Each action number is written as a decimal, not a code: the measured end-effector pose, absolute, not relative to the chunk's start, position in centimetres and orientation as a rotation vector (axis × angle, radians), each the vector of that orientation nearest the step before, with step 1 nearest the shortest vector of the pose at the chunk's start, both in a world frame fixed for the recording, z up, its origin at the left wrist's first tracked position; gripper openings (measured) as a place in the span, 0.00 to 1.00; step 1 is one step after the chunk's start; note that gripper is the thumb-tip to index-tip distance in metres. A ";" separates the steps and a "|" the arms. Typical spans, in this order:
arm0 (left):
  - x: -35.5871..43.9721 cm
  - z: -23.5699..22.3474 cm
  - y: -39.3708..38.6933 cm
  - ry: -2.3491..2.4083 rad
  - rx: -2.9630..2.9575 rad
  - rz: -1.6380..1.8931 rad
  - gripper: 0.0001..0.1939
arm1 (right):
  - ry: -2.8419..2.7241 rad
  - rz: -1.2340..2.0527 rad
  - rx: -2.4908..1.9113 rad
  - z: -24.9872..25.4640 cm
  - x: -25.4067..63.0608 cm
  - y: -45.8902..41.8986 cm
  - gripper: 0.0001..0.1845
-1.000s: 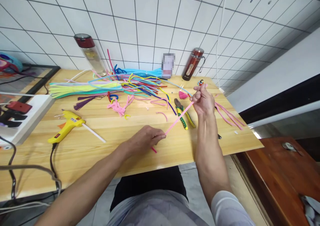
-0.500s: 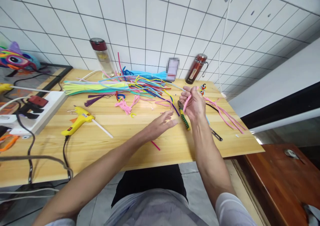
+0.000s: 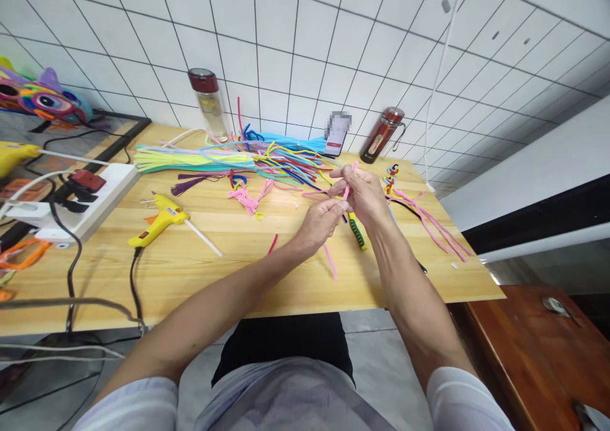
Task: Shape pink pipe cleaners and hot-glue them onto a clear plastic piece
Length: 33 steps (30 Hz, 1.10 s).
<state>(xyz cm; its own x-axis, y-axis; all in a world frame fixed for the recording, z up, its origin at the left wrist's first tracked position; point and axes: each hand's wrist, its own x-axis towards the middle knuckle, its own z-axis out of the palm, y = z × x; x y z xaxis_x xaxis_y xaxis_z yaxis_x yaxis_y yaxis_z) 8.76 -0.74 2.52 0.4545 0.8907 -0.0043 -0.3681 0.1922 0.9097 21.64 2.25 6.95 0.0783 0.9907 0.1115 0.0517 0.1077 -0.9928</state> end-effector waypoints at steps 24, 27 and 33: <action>7.1 0.6 1.4 0.508 0.792 0.866 0.16 | -1.468 0.743 -1.330 6.9 21.0 7.9 0.33; 7.3 0.3 1.0 0.504 0.804 0.839 0.15 | -1.450 0.633 -1.376 6.9 21.4 8.2 0.33; 8.4 -0.4 -0.3 0.545 0.839 0.782 0.16 | -1.490 0.545 -1.421 7.0 21.9 7.9 0.29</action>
